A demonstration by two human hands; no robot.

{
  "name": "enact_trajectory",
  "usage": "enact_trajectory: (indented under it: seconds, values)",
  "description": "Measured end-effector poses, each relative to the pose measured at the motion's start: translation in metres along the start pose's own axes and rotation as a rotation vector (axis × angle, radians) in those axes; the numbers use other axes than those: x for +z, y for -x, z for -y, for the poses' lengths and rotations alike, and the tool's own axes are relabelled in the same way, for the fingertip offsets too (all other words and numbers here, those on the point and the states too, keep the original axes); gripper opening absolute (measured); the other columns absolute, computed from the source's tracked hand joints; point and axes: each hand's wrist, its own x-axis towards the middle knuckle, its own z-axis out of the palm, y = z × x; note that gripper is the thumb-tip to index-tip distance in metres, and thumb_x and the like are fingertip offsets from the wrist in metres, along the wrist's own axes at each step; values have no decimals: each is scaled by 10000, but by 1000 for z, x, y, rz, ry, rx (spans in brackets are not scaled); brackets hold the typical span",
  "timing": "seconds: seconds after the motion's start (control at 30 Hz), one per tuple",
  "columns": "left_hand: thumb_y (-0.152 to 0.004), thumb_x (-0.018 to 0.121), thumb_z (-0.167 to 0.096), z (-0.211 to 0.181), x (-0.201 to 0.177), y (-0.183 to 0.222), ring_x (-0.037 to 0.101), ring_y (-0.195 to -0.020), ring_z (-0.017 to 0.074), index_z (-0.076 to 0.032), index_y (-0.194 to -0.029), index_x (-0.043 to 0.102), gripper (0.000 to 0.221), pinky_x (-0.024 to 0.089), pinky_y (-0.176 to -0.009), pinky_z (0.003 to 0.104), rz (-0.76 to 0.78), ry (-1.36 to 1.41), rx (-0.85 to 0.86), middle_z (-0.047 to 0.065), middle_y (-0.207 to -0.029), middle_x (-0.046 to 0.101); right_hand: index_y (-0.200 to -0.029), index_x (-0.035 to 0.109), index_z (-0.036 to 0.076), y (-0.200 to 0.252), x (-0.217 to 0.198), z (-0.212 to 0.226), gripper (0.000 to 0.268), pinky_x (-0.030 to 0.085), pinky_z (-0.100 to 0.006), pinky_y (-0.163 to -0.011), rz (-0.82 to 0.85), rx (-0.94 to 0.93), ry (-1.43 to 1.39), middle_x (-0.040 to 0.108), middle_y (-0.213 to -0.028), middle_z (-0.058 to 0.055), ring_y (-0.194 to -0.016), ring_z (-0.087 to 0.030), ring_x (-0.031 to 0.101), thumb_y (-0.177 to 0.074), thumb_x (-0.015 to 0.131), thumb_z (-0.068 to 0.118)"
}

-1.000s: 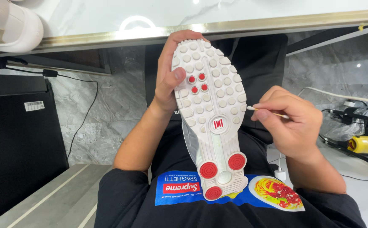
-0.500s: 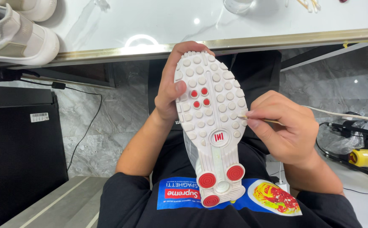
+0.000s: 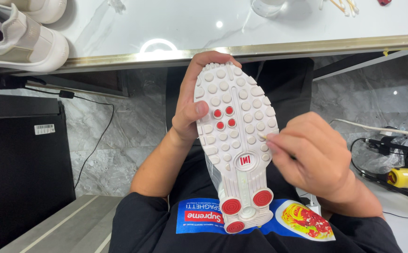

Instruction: The person cleans the white sole of a shoe using a cotton swab and a liquid from a bottle. They scrub the recessed parts and flat surfaces of the sole, occasionally switching to a new swab and dipping it back into the bottle.

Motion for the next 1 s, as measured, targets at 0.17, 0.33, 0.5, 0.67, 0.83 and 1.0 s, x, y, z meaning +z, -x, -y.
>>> enact_trajectory:
  seconds: [0.17,0.33,0.5,0.67,0.83,1.0]
  values:
    - [-828,764,-473,-1,5,2,599,-1134,231,7,-1399,441,814,566,-1032,368,15,-5,-12,183,-1307,543,-913,684,-50,-1,6,1,171,505,-378,-626,-58,-88,139,631,-791,-123,-752,-304,647,-807,817,-65]
    - [-834,757,-471,0,4,2,601,-1126,232,6,-1399,443,803,565,-1030,366,12,1,-16,187,-1301,550,-879,674,-56,0,1,2,161,519,-400,-620,27,-173,151,613,-757,-117,-748,-316,658,-781,799,-79]
    - [-832,756,-464,3,4,1,602,-1129,233,6,-1395,436,800,567,-1027,372,10,25,-12,188,-1295,551,-873,669,-43,-1,7,0,166,514,-383,-628,-27,-160,173,618,-777,-110,-769,-316,661,-792,810,-79]
    - [-835,752,-458,1,4,4,602,-1135,230,6,-1402,433,799,562,-1038,369,10,15,-15,184,-1306,551,-852,668,-33,1,7,3,167,518,-386,-633,-28,-182,198,609,-765,-105,-769,-310,662,-782,813,-77]
    - [-832,761,-461,-2,8,2,596,-1138,229,6,-1402,434,806,558,-1040,369,7,11,-22,184,-1310,550,-851,663,-35,0,10,2,172,513,-381,-640,-70,-183,218,614,-769,-103,-776,-305,654,-791,813,-93]
    - [-826,770,-472,-5,9,5,597,-1145,231,3,-1401,438,817,550,-1046,368,1,1,-33,178,-1311,547,-844,661,-27,6,7,8,175,506,-381,-621,-40,-190,228,610,-757,-95,-775,-308,663,-773,811,-79]
